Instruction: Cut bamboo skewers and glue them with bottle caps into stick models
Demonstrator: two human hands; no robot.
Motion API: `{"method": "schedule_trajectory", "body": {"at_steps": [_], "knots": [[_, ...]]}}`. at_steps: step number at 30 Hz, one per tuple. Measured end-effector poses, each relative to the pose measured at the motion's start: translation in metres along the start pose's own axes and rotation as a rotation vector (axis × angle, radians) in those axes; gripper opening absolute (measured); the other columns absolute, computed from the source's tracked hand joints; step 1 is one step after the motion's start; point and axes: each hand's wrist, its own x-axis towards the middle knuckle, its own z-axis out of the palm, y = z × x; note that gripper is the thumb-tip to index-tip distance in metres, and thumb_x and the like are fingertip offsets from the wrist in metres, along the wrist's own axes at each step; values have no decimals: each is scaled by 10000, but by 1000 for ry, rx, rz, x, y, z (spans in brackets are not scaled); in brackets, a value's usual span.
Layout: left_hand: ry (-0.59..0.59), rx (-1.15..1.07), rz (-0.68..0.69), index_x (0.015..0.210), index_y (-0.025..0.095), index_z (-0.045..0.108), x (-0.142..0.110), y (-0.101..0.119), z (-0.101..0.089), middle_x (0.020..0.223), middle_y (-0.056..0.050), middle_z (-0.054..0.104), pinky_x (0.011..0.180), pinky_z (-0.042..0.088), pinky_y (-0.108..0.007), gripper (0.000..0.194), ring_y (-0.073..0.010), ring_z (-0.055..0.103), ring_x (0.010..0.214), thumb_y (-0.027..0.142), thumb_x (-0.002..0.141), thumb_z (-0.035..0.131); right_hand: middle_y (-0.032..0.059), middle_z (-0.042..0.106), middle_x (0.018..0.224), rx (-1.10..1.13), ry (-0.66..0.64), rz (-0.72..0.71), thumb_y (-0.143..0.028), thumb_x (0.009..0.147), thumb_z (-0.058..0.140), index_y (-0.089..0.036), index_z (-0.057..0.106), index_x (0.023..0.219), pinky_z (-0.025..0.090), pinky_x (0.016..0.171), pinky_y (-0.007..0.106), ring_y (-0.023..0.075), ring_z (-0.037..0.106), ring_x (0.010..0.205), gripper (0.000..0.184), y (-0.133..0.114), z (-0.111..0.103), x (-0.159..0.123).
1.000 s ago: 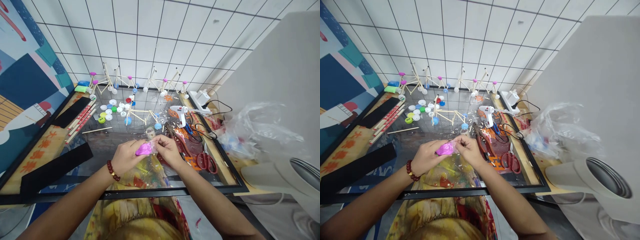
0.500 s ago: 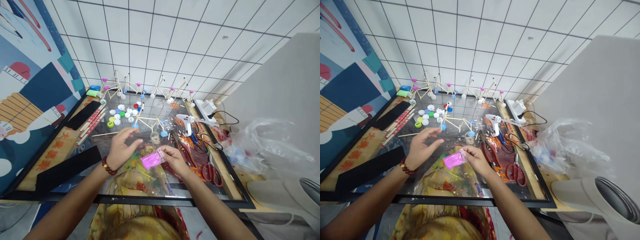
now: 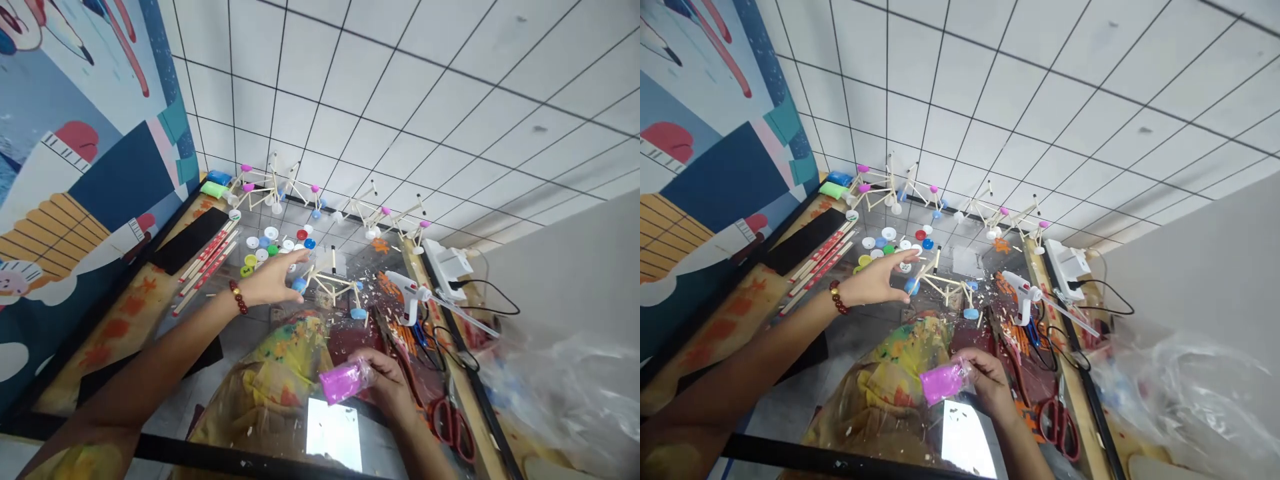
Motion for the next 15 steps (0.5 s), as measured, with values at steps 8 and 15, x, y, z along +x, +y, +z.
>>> {"method": "schedule_trajectory", "body": {"at_steps": [8,15], "knots": [[-102,-86,129,1371,187,493,-78,68,47,1280,-137,619,997,463,-403,868,-270,582,1153,563,648,791,11,711,762,-340,5,-329,-252,888,633,-282,722,966,495,616,228,148,648,667,123,-54,39,-35],[-518,-176,-65,774,154,662,-98,41,82,654,16,606,630,391,-210,376,-100,528,618,402,965,453,15,669,729,-713,-138,-465,-152,909,570,-259,655,1080,403,602,243,137,586,645,219,-72,59,-38]]}}
